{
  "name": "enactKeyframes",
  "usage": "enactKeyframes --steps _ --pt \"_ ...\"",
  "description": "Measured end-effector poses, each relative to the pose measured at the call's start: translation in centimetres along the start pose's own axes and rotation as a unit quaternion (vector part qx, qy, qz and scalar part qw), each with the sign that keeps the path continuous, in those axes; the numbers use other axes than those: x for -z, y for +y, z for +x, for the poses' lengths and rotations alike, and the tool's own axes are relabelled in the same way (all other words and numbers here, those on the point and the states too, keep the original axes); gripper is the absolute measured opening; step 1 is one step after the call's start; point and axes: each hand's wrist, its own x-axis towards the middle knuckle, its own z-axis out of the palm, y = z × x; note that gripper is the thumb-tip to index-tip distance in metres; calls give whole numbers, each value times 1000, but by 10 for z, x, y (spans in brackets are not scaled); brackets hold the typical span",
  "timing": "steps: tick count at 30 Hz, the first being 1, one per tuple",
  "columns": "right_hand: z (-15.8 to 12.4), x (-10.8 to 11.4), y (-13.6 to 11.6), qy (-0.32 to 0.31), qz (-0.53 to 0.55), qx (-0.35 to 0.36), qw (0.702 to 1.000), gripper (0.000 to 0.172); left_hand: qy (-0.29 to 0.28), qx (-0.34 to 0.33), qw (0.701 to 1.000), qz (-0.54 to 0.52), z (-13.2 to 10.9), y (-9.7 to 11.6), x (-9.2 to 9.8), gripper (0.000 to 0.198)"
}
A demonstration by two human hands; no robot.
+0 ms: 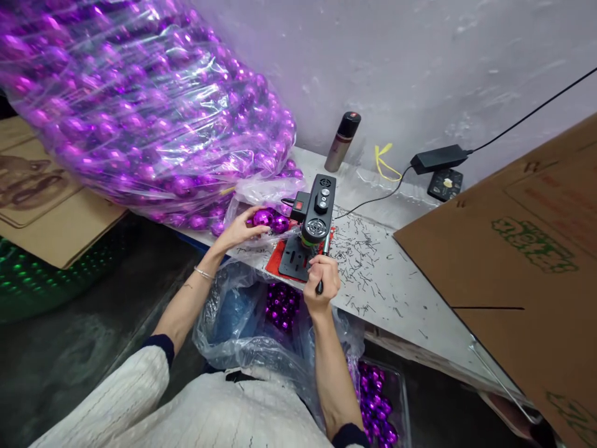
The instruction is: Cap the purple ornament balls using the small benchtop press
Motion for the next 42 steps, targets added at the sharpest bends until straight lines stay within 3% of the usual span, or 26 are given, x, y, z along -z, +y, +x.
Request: enactKeyframes --steps 3,6,11,14,17,20,28,35,42 --pt "0 -1 0 1 4 3 1000 26 -20 39 988 -146 -29 2 -23 77" --pt "2 -1 -1 2 -1 8 1000 27 -13 38 977 -211 -47 -5 -43 81" --pt "4 -1 -3 1 -2 14 1000 27 7 102 947 -305 -62 -11 -68 71" --pt "5 -1 -3 0 1 14 1000 27 10 104 934 -341 -65 -10 -85 65" --pt "9 0 -4 -3 3 18 1000 26 18 87 945 -315 -61 -10 -104 61" --pt "17 2 -7 -13 -4 15 1000 26 45 72 971 -223 -54 -12 -119 63" --pt "35 6 -15 -24 4 14 1000 26 75 -18 996 -41 -39 -13 -129 69" --pt "32 9 -15 -45 -17 17 999 25 45 -119 992 -4 -36 -18 -140 68" --pt "24 9 -12 -38 -13 14 999 25 46 -104 993 -6 -37 -26 -146 74"
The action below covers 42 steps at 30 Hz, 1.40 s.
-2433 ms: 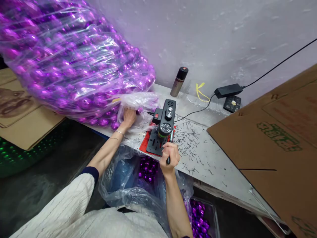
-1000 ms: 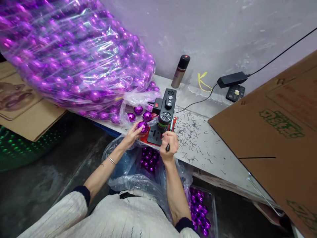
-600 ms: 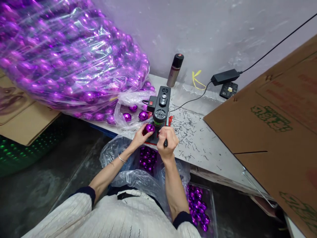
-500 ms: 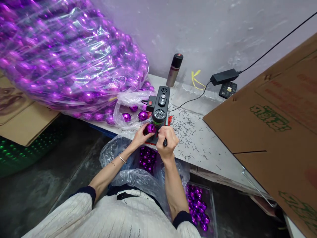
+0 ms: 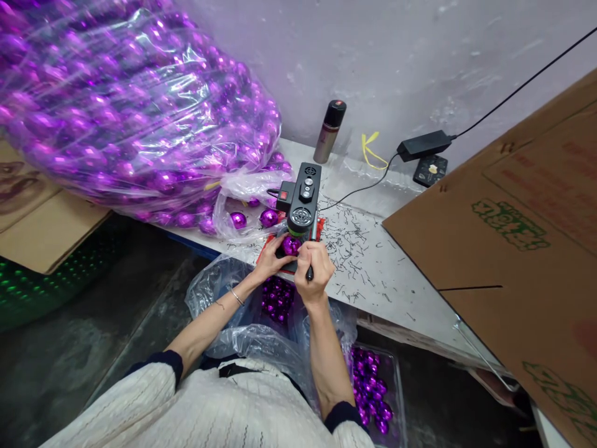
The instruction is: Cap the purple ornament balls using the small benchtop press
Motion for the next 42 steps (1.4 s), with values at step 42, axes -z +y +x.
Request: enactKeyframes --steps 42 --pt "-10 -10 6 41 2 -22 999 31 97 -102 967 213 -2 15 57 50"
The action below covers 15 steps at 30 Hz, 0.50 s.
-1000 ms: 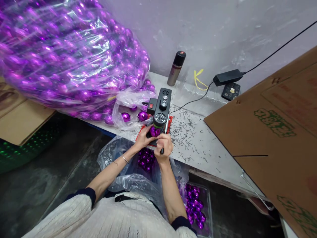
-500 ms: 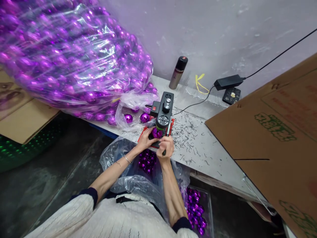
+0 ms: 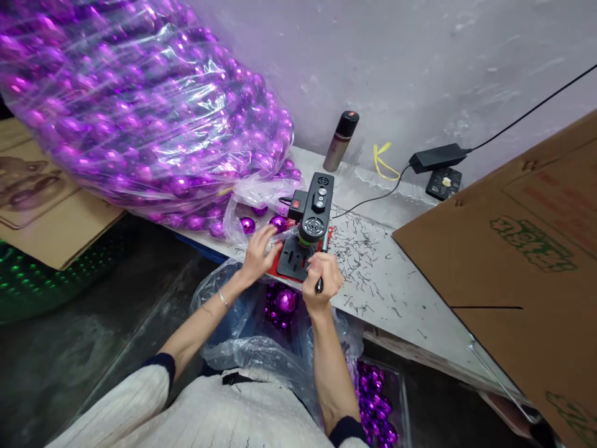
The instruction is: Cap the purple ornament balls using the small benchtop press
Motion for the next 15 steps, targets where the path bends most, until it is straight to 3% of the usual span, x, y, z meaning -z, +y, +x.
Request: enactKeyframes --steps 2,4,6,7,9,11,13,15 --pt "0 -1 0 3 1 1 1000 31 -34 63 995 65 38 -7 0 47" --pt "1 0 -1 3 2 7 1000 31 -138 98 979 114 69 -12 0 51" --pt "2 1 -2 2 3 13 1000 30 -213 123 961 123 86 -16 1 56" --pt "2 1 -2 0 3 16 1000 29 -223 139 959 105 89 -17 2 58" --pt "3 2 -2 -7 4 18 1000 29 -195 186 963 15 88 -19 6 61" --pt "3 2 -2 -8 5 18 1000 28 -133 251 949 -135 78 -19 11 62" --pt "5 1 -3 -5 9 15 1000 29 -67 308 898 -307 64 -14 16 62" --pt "9 1 -4 1 12 9 1000 29 -20 331 829 -450 49 -5 19 61"
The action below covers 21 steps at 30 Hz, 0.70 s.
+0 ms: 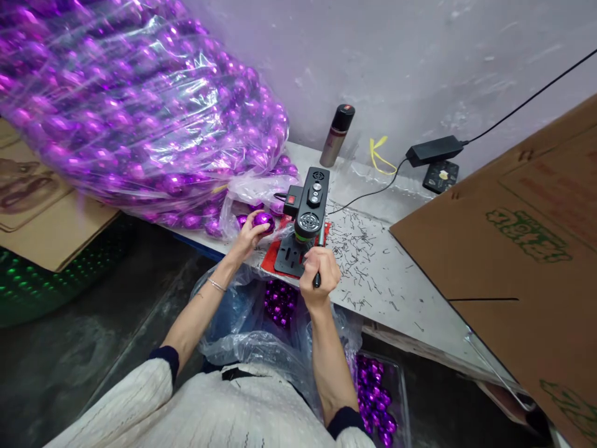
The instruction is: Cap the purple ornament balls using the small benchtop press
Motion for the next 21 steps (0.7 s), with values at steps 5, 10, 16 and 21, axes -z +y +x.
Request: enactKeyframes --steps 5,10,16,21 --pt "13 0 -5 4 2 -19 1000 32 -21 20 989 -142 -37 -15 -15 61" --pt "20 -1 -9 9 3 -31 999 31 -18 -11 998 -51 -49 -48 -33 69" --pt "19 1 -8 -3 6 -17 1000 29 -56 -143 981 119 -48 -73 -35 64" --pt "15 2 -7 -7 -3 -18 1000 29 -99 -191 957 196 -44 -81 -32 62"
